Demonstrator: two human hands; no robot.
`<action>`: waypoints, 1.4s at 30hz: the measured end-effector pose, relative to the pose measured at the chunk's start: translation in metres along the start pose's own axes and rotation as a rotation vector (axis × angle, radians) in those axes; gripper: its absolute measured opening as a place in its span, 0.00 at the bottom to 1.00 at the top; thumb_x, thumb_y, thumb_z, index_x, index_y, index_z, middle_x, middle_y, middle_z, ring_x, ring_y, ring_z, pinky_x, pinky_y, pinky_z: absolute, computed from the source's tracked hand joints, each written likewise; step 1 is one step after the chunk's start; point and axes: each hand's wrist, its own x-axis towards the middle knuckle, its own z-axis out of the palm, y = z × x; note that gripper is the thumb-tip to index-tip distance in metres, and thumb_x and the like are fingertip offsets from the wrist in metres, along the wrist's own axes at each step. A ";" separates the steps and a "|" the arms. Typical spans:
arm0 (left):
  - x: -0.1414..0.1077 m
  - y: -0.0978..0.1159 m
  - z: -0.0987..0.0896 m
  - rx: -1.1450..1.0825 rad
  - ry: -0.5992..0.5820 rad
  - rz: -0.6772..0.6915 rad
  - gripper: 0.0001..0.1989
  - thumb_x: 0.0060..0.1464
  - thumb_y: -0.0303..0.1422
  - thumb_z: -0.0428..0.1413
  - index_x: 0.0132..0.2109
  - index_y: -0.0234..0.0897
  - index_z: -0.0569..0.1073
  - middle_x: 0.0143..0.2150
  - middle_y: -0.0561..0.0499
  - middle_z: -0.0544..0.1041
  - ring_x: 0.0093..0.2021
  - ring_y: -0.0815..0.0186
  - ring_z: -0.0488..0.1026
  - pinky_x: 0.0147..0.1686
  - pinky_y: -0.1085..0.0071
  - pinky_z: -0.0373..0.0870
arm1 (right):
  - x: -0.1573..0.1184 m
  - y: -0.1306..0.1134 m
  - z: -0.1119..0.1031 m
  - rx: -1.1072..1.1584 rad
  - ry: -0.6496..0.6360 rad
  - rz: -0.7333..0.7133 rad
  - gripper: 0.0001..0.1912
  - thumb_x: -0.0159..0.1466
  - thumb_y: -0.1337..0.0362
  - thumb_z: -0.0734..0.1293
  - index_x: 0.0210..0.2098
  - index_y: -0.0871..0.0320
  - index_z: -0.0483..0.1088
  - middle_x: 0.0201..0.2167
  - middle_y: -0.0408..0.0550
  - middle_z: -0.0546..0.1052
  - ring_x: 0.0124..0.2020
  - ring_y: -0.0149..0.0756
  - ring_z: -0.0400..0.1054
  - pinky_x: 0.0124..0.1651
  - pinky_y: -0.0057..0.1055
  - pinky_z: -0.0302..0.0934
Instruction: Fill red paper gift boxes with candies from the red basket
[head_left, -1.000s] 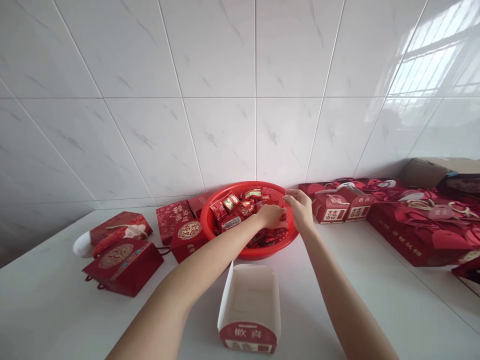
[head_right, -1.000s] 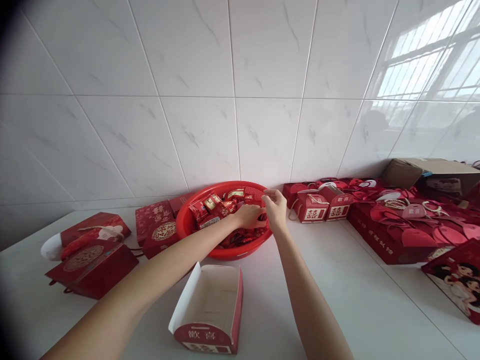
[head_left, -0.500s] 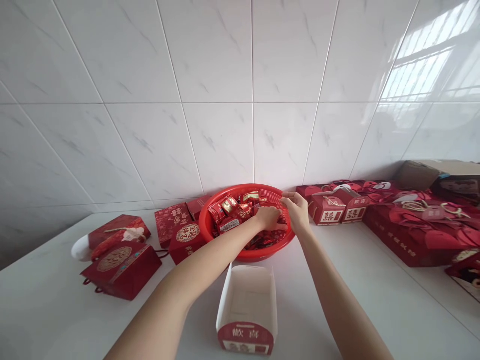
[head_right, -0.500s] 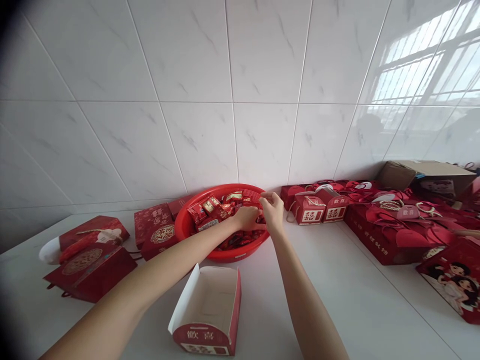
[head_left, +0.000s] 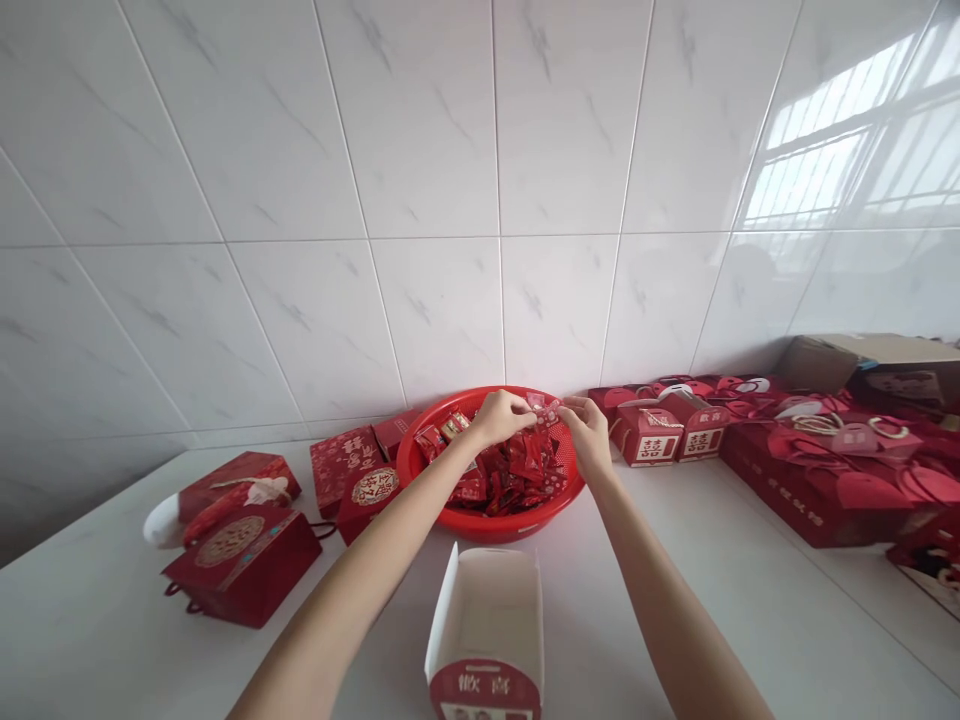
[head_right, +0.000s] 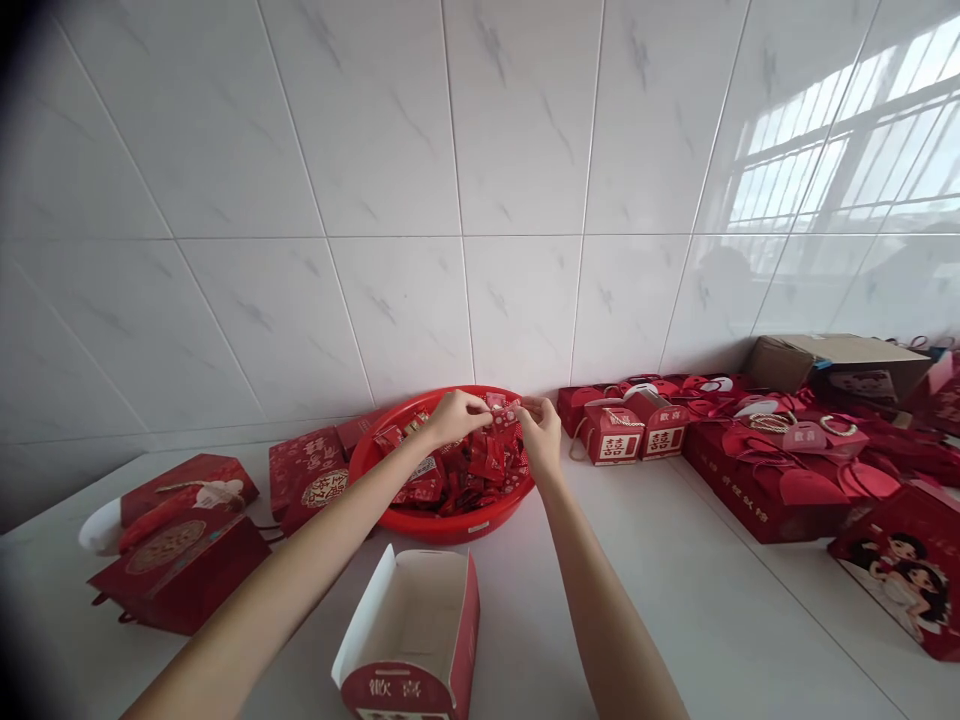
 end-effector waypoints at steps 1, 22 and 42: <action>-0.007 0.000 -0.007 -0.048 0.041 0.016 0.09 0.50 0.32 0.56 0.27 0.35 0.79 0.27 0.52 0.80 0.31 0.64 0.76 0.35 0.71 0.69 | -0.002 -0.003 0.001 0.010 -0.014 0.002 0.18 0.49 0.56 0.75 0.37 0.56 0.73 0.39 0.50 0.80 0.45 0.44 0.74 0.49 0.38 0.67; -0.070 -0.019 -0.014 -0.600 0.369 -0.002 0.12 0.46 0.37 0.62 0.35 0.39 0.67 0.34 0.54 0.73 0.35 0.67 0.73 0.38 0.72 0.72 | -0.034 -0.013 0.027 0.213 -0.293 0.262 0.17 0.40 0.57 0.80 0.26 0.57 0.75 0.24 0.45 0.79 0.28 0.40 0.75 0.29 0.32 0.68; -0.070 -0.016 -0.009 -0.338 0.034 -0.071 0.14 0.60 0.35 0.55 0.48 0.33 0.79 0.49 0.43 0.83 0.49 0.58 0.80 0.50 0.65 0.75 | -0.037 -0.017 0.026 0.241 -0.250 0.345 0.15 0.43 0.61 0.79 0.28 0.58 0.75 0.30 0.47 0.81 0.31 0.39 0.75 0.29 0.30 0.67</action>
